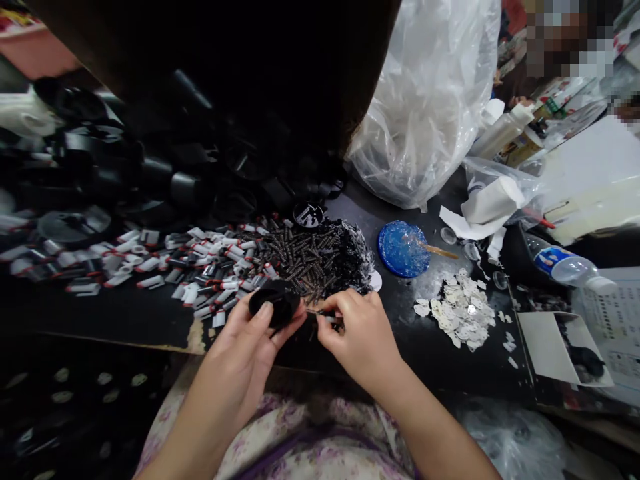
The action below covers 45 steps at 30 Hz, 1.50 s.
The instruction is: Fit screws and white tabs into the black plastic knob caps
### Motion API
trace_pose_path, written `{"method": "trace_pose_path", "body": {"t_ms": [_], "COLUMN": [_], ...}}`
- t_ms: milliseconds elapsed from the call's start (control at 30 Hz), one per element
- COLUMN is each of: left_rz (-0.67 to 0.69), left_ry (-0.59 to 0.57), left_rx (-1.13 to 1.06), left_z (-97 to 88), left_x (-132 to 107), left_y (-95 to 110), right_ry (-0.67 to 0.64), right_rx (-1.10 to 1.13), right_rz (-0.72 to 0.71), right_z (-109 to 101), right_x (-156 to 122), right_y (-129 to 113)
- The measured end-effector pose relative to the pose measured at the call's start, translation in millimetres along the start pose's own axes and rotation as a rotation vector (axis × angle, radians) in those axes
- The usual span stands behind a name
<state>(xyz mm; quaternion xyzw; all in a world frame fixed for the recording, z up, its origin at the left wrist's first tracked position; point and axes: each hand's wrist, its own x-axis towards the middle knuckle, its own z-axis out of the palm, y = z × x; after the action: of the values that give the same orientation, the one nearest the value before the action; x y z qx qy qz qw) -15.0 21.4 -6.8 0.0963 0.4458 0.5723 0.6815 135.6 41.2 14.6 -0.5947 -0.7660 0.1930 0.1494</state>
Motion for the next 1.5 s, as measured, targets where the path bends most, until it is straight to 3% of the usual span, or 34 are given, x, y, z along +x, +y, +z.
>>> {"method": "trace_pose_path", "body": {"t_ms": [300,500,600,833,933,1100,1500], "left_rz": [-0.12,-0.18,-0.181,-0.081,-0.097,-0.151,-0.158], "left_ry": [-0.036,-0.01,0.004,0.035,0.036,-0.017,-0.053], "left_rx": [-0.058,-0.118,-0.148,-0.127,-0.066,-0.004,0.048], "left_z": [9.5,12.6,13.7,19.5,15.8,9.2,6.7], "left_x": [-9,-8,-8,-12,-14,-14,-20], "left_y": [-11,-10,-12,-15,-13,-9,-11], "right_ry": [0.199,0.056,0.079,0.339,0.332,0.291,0.295], "right_rx": [0.252,0.522,0.591,0.365,0.34,0.533,0.37], "right_rz": [-0.065,0.018,0.01,-0.048,-0.052,-0.092,-0.168], "right_z": [-5,-10,-10,-2,-5,-22,-26], "right_x": [-14,-13,-14,-19,-21,-20,-24], "right_y": [2,5,5,-3,-6,-14,-15]}}
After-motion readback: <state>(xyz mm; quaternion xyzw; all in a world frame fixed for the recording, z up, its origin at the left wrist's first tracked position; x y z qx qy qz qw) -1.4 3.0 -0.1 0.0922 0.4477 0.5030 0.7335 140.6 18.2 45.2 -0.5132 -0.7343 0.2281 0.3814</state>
